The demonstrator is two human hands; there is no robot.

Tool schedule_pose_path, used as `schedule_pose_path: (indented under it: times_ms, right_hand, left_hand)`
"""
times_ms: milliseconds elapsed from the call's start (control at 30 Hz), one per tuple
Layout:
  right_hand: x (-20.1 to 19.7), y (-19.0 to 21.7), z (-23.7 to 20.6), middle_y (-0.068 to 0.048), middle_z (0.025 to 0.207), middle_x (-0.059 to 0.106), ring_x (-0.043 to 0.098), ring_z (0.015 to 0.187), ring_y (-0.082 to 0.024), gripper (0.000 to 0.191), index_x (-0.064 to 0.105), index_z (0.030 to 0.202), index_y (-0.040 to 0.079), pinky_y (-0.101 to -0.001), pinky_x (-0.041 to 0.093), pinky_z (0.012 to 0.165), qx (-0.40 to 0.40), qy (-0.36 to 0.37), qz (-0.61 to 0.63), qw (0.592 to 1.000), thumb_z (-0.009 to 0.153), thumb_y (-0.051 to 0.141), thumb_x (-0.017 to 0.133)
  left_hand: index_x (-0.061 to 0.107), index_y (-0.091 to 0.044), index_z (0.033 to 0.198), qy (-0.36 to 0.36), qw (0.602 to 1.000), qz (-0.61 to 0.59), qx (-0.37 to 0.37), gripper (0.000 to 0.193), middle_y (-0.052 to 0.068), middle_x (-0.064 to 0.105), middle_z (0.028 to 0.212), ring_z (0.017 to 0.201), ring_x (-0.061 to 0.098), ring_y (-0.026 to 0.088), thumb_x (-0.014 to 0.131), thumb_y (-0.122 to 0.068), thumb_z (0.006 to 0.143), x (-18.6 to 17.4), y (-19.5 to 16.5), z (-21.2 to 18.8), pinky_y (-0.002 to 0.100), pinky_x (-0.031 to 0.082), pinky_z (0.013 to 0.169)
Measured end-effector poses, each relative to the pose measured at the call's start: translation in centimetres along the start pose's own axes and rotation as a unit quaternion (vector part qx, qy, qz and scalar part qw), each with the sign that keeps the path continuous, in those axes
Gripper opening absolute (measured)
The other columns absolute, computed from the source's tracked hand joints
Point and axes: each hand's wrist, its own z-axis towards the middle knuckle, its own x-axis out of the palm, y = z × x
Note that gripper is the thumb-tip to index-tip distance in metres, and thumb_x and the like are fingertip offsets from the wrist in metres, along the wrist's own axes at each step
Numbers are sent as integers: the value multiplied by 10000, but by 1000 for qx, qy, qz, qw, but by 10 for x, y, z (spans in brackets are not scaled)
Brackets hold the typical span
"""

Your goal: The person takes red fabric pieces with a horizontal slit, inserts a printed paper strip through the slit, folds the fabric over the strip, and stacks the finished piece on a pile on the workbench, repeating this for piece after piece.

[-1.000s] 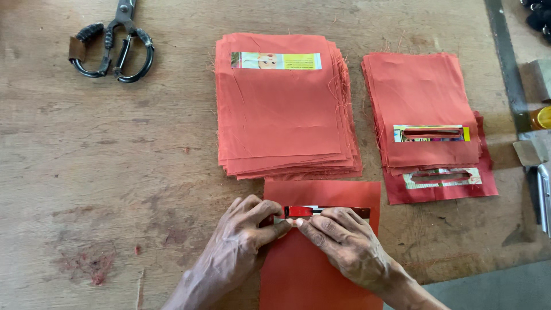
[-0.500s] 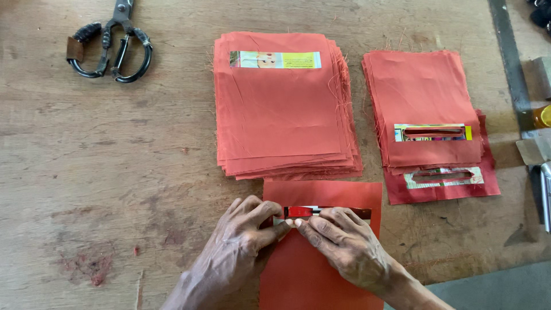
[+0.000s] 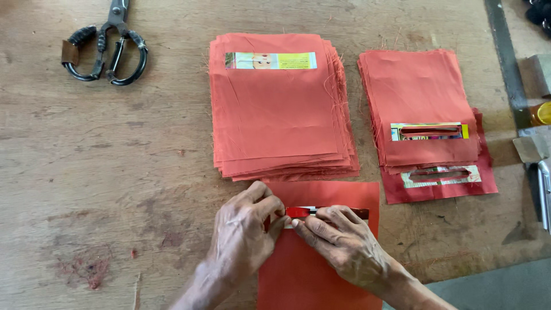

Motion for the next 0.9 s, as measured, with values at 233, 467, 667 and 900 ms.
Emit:
schedule_pose_path:
  times_ms: [233, 467, 667, 900]
  right_hand:
    - [0, -2, -1, -74, 1171, 641, 594, 1089, -266, 453, 671, 1294, -15, -435, 504, 959, -7, -11, 5, 1000, 863, 120, 637]
    - [-4, -5, -2, -93, 1183, 644, 614, 1104, -287, 463, 659, 1268, -34, -436, 528, 942, -5, -1, -3, 1000, 834, 126, 627]
    - [-11, -9, -7, -90, 1162, 647, 621, 1055, -270, 464, 659, 1261, -29, -421, 539, 918, -2, -8, -4, 1000, 829, 138, 634]
    - [-9, -14, -15, -121, 1149, 639, 614, 1029, -287, 496, 655, 1272, -52, -427, 535, 901, -7, 11, -16, 1000, 819, 143, 608]
  left_hand:
    - [665, -31, 983, -9, 997, -15, 81, 189, 109, 648, 942, 855, 666, 304, 707, 49, 818, -4, 3, -7, 432, 544, 730]
    - [644, 54, 1251, 72, 971, 94, 206, 472, 223, 635, 1321, 1252, 593, 369, 624, -32, 787, 19, 19, -50, 487, 465, 1022]
    - [583, 82, 1319, 71, 958, 136, 244, 512, 228, 603, 1396, 1338, 534, 374, 578, -151, 864, 32, 37, -67, 483, 424, 1100]
    - [569, 49, 1389, 69, 956, 158, 237, 572, 167, 592, 1358, 1295, 540, 327, 572, -162, 857, 35, 32, -63, 456, 440, 1077]
